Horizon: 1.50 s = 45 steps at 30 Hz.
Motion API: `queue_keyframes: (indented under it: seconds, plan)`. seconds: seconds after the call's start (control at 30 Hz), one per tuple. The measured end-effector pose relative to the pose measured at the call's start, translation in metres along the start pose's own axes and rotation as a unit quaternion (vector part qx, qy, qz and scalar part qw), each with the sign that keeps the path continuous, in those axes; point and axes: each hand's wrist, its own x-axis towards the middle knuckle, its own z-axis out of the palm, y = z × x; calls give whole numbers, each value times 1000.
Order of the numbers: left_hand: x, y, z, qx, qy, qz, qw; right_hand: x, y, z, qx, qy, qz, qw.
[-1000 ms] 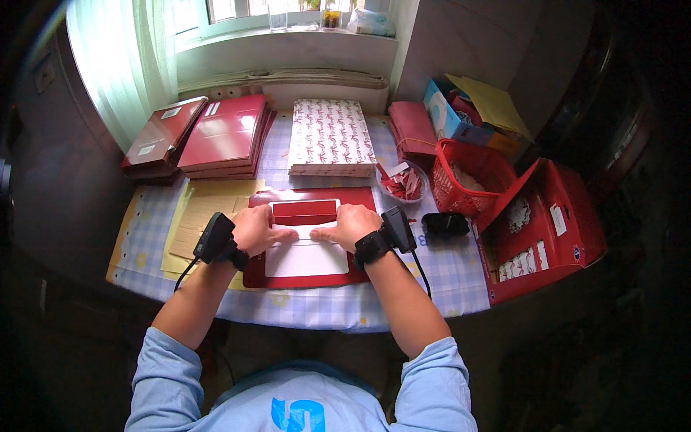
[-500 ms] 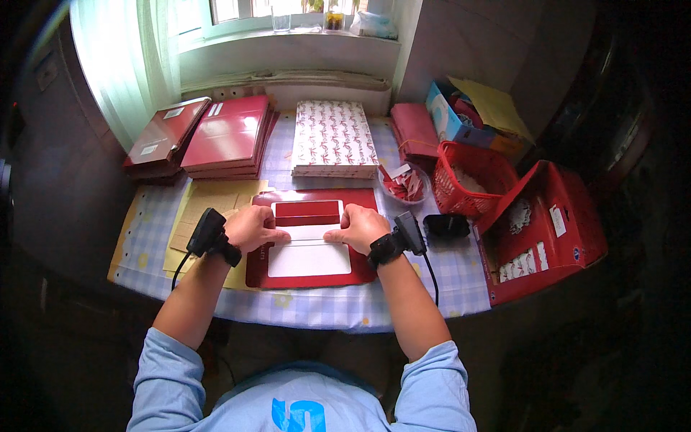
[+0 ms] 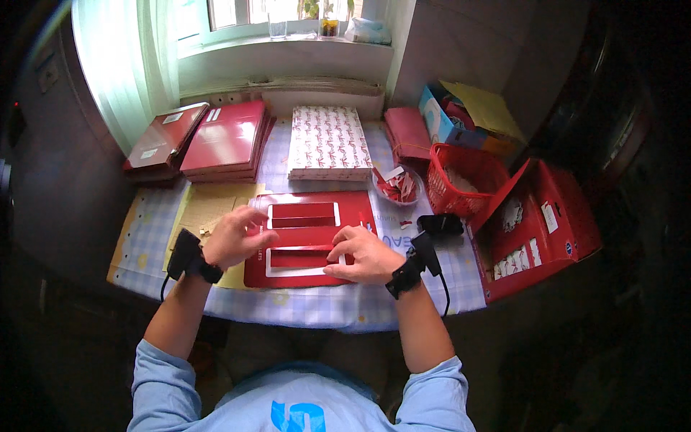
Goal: Assemble a red cardboard wallet-packaging display or box from a flat sheet.
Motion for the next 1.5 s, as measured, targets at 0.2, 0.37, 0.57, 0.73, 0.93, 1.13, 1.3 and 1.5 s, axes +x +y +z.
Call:
queue_keyframes:
  seconds: [0.2, 0.37, 0.57, 0.73, 0.93, 1.13, 1.3, 1.5]
  plan:
    - [-25, 21, 18, 129, -19, 22, 991, -4, 6, 3, 24, 127, 76, 989]
    - [-38, 24, 20, 127, -16, -28, 991, -14, 18, -12, -62, 240, 314, 917]
    - [-53, 23, 26, 77, 44, -6, 996, -20, 18, -3, 35, 223, 340, 913]
    - [-62, 21, 34, 11, 57, 20, 998, -15, 10, -4, 8, 142, 358, 923]
    - [-63, 24, 36, -29, 79, 6, 996, -10, 11, -1, -35, 112, 343, 932]
    - [-63, 16, 39, -103, 125, 27, 986, -17, 20, 1, 135, 130, 369, 910]
    - [-60, 7, 39, -496, 241, -84, 830, -19, 22, 3, 227, 149, 354, 895]
    - [-61, 10, 25, -653, 210, -157, 711, -21, 11, -1, 351, 156, 297, 874]
